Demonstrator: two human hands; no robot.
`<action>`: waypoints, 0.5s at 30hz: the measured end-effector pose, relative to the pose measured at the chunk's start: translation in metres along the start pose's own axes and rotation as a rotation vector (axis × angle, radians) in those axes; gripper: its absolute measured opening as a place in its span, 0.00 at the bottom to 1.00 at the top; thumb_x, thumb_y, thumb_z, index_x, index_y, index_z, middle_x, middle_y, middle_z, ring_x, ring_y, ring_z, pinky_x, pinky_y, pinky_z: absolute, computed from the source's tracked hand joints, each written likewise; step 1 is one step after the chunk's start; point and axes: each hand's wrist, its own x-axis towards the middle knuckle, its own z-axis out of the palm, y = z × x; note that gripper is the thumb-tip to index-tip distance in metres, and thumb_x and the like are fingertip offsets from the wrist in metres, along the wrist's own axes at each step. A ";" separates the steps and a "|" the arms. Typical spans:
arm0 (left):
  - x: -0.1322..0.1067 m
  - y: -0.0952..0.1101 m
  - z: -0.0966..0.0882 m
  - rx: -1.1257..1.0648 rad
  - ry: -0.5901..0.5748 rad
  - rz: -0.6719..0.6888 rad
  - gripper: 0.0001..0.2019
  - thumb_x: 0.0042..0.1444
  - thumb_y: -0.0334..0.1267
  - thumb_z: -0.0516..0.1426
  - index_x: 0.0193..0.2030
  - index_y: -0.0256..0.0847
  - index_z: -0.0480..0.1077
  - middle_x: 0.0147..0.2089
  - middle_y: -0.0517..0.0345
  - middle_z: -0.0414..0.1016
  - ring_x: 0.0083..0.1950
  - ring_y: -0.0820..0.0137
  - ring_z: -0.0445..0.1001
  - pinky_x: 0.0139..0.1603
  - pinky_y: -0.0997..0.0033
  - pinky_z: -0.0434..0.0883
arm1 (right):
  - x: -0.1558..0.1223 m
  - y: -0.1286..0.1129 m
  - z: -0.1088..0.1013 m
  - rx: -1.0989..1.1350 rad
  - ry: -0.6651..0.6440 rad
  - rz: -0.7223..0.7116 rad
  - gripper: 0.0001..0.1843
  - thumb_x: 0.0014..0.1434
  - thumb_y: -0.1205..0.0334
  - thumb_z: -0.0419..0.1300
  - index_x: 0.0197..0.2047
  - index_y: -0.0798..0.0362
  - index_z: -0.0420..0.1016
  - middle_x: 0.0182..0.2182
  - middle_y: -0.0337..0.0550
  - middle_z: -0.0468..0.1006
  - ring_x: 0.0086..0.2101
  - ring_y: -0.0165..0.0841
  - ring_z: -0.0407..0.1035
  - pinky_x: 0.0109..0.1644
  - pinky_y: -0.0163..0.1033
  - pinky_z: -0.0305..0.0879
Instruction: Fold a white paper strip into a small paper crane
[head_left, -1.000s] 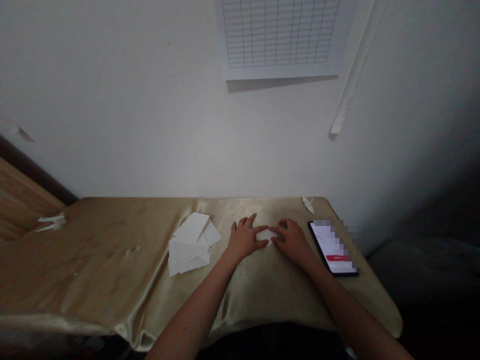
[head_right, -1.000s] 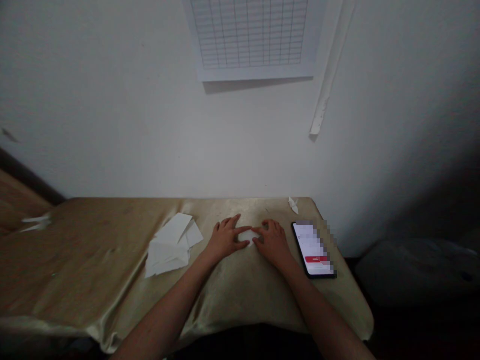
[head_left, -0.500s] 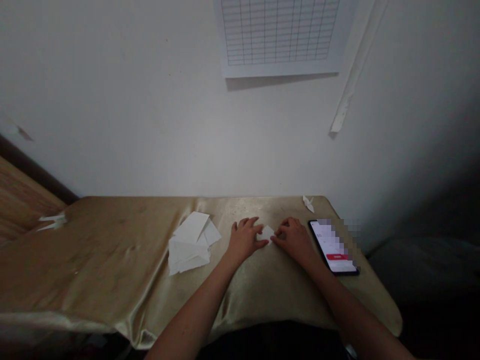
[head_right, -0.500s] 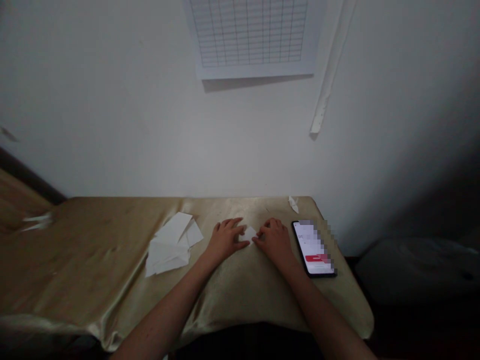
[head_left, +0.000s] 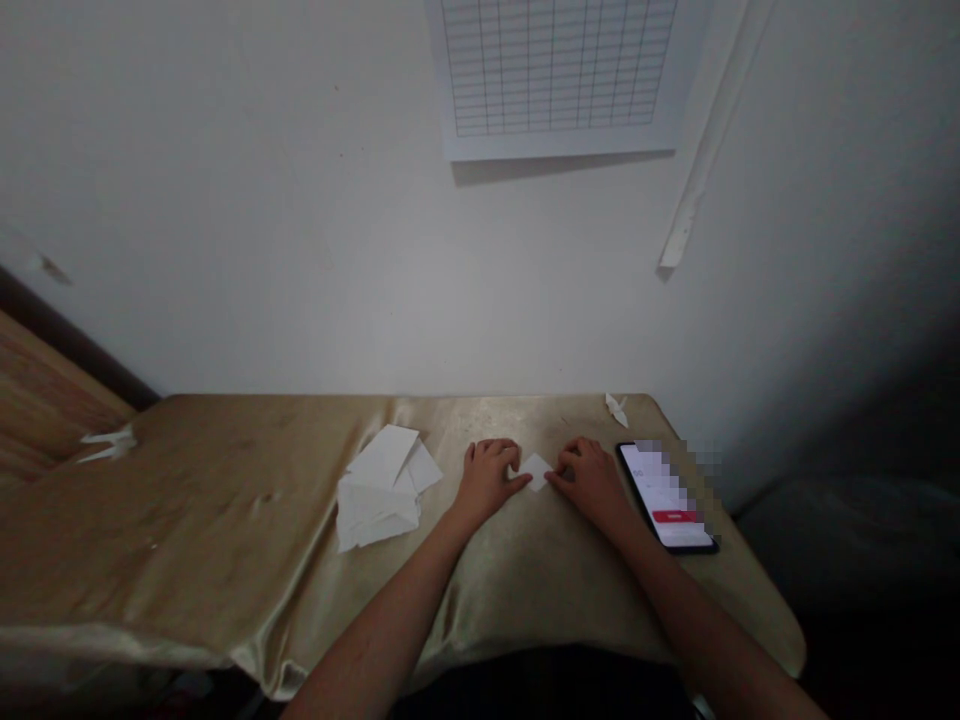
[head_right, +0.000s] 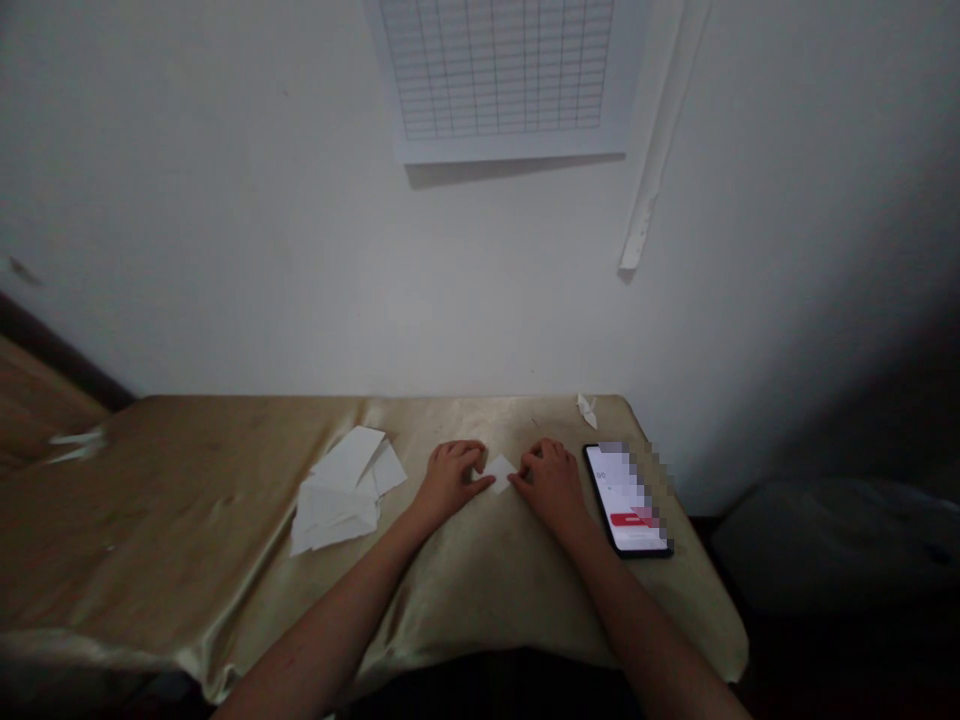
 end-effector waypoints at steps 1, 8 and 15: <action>0.000 0.000 0.000 -0.004 0.000 0.001 0.09 0.56 0.45 0.66 0.40 0.46 0.75 0.60 0.60 0.75 0.64 0.58 0.65 0.69 0.48 0.55 | 0.000 0.001 0.002 0.007 0.003 -0.003 0.07 0.61 0.55 0.65 0.37 0.49 0.80 0.47 0.47 0.74 0.51 0.42 0.66 0.56 0.47 0.61; -0.001 0.001 0.002 0.059 -0.019 0.047 0.17 0.61 0.47 0.62 0.57 0.60 0.74 0.67 0.60 0.69 0.67 0.55 0.62 0.70 0.42 0.53 | 0.002 0.002 0.005 0.070 -0.024 -0.016 0.13 0.62 0.58 0.64 0.50 0.41 0.81 0.50 0.46 0.72 0.54 0.41 0.64 0.63 0.50 0.57; -0.003 0.001 0.007 0.154 -0.022 0.067 0.21 0.64 0.49 0.58 0.64 0.65 0.69 0.71 0.56 0.62 0.70 0.51 0.59 0.70 0.34 0.50 | 0.004 0.003 0.007 0.046 -0.063 -0.016 0.18 0.63 0.59 0.63 0.56 0.37 0.79 0.55 0.47 0.70 0.58 0.42 0.62 0.64 0.50 0.57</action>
